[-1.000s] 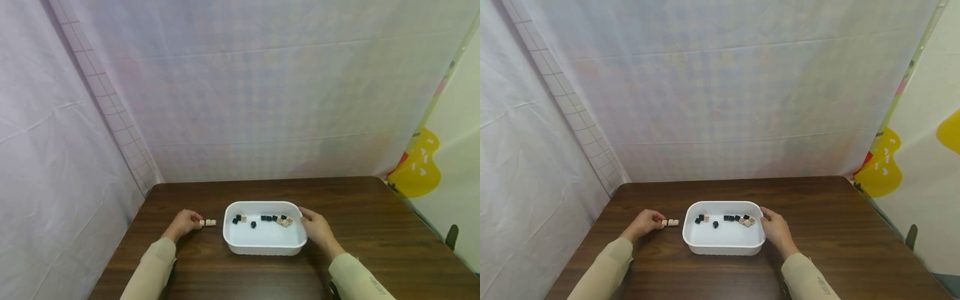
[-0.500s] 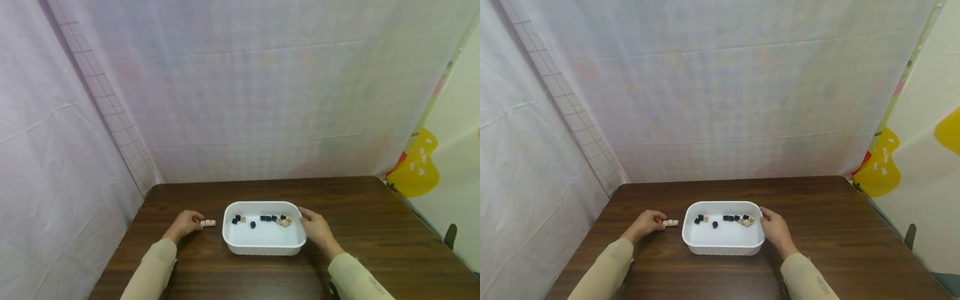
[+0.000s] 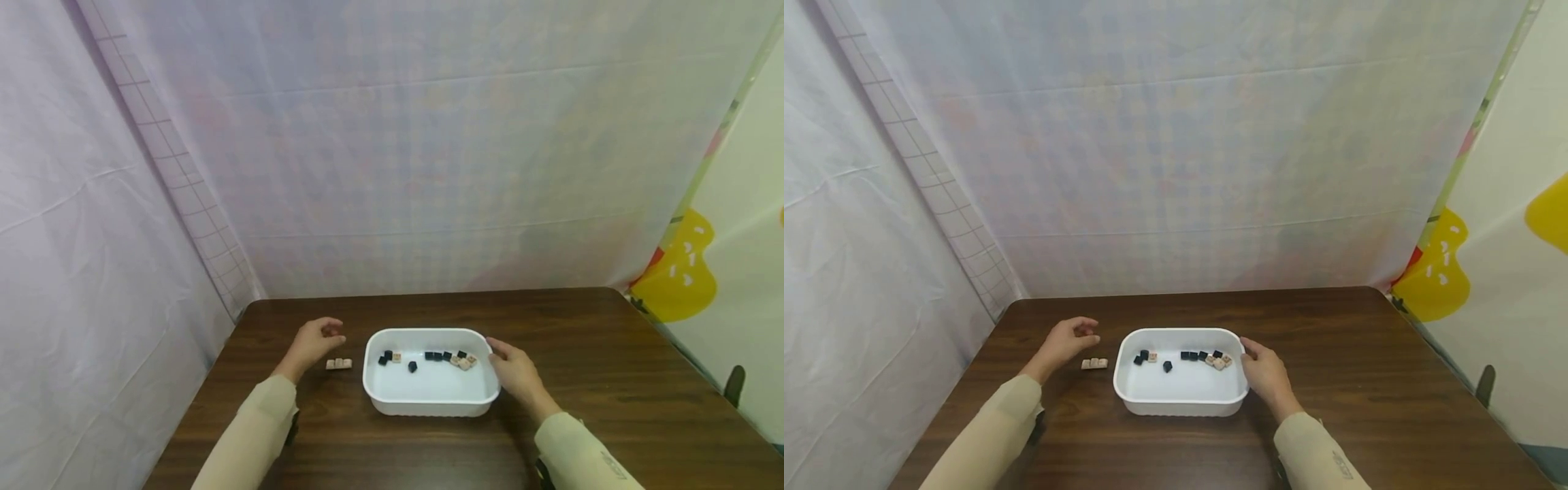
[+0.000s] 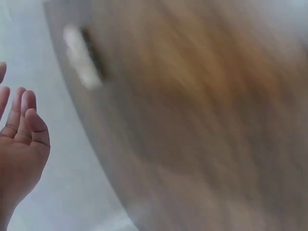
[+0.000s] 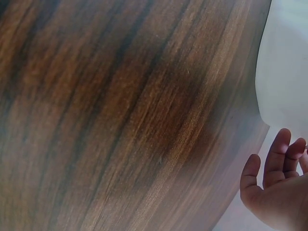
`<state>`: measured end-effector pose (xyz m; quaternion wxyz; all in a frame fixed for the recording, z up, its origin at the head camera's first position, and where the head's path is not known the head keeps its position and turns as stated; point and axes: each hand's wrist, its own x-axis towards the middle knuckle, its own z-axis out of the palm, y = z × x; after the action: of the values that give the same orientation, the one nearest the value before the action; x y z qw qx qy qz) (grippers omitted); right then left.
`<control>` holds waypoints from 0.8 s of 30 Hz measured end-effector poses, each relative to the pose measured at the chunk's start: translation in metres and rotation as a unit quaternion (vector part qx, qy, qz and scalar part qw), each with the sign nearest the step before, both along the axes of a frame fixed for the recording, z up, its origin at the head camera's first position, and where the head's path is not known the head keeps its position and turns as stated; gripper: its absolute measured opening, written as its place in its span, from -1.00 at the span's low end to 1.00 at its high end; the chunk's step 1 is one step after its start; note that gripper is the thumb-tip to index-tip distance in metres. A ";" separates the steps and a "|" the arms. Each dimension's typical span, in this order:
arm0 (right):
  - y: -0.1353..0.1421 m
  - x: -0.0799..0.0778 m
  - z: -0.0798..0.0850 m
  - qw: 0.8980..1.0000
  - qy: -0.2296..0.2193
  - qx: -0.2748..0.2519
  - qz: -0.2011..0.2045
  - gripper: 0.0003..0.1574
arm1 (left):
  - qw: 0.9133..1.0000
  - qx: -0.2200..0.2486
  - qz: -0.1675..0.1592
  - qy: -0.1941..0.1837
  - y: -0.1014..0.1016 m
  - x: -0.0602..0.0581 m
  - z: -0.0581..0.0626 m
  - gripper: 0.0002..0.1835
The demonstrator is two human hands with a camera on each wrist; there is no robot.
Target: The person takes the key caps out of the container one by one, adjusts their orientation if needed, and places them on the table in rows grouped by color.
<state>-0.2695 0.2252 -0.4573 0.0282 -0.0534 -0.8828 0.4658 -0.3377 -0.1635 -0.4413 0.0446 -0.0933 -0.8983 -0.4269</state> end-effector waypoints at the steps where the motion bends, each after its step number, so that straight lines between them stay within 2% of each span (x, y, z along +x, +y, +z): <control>1: 0.000 0.000 0.000 1.000 0.001 0.001 -0.001 -0.43 | 1.000 0.006 -0.005 0.005 0.007 0.000 0.004 -0.66; 6: 0.000 0.000 0.000 1.000 0.009 0.001 -0.001 -0.43 | 0.999 0.007 -0.045 0.001 0.049 0.001 0.023 -0.68; 11: 0.001 0.001 -0.002 1.000 0.012 0.004 -0.003 -0.43 | 0.995 -0.010 -0.101 -0.011 0.091 0.005 0.029 -0.69; 14: 0.002 0.001 -0.002 1.000 0.014 0.004 -0.002 -0.43 | 0.991 -0.032 -0.131 -0.009 0.115 0.005 0.026 -0.69; 17: 0.002 0.000 -0.002 1.000 0.013 0.003 -0.004 -0.43 | 0.985 -0.073 -0.153 -0.003 0.139 0.005 0.021 -0.67; 24: 0.003 0.001 -0.002 1.000 0.010 0.011 -0.006 -0.44 | 0.965 -0.177 -0.190 0.019 0.181 0.006 0.004 -0.66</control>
<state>-0.2689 0.2279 -0.4598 0.0409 -0.0539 -0.8870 0.4567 -0.3320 0.0172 -0.4373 -0.0372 -0.2773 -0.9242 -0.2601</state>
